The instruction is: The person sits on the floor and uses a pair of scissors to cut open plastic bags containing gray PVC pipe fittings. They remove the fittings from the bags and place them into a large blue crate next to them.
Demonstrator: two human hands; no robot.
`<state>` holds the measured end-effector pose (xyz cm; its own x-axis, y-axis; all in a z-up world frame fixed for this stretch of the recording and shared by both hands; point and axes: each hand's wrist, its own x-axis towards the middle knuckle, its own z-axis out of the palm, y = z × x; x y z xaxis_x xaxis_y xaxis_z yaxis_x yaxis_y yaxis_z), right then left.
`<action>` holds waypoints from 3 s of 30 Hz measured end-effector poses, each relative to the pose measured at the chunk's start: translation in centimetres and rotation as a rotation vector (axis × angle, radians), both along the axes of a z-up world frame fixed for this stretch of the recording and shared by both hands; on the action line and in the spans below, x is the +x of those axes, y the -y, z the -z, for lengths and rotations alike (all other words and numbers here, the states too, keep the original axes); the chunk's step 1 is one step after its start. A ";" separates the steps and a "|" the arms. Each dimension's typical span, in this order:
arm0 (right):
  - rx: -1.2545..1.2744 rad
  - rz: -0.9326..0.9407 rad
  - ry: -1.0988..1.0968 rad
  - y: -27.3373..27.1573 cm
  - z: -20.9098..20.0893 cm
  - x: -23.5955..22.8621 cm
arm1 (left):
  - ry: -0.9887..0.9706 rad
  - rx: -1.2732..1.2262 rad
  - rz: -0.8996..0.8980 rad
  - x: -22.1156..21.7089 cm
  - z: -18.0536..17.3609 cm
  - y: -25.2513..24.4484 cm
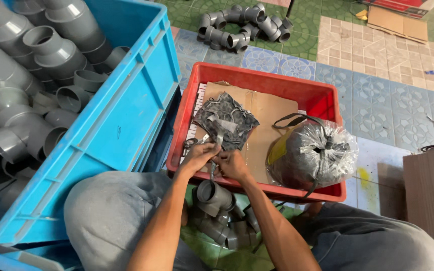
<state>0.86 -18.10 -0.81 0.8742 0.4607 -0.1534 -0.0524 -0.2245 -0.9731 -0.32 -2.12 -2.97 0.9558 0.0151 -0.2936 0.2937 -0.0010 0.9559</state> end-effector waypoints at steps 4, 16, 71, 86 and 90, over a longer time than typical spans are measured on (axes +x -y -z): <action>-0.220 0.145 0.167 -0.7 1.4 -0.9 | 0.004 0.119 0.067 -0.3 -2.5 0.3; 0.046 -0.302 -0.390 6.9 -7.4 0.9 | -0.164 0.239 0.425 -0.3 -3.9 0.1; 0.121 -0.284 -0.505 7.5 -4.1 -3.6 | 0.265 -0.153 0.024 -3.3 -10.0 6.3; -0.096 -0.349 -0.504 6.9 -5.5 -5.0 | 0.271 -0.002 0.087 -3.4 -9.3 6.7; -0.282 -0.369 -0.394 6.7 -5.8 -4.5 | 0.187 -0.031 0.065 -3.8 -8.5 6.1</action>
<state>-3.65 -24.75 5.04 0.5175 0.6172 -0.5927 -0.2661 -0.5423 -0.7970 -4.09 -8.23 5.49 0.9924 -0.0542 -0.1103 0.1113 0.0162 0.9937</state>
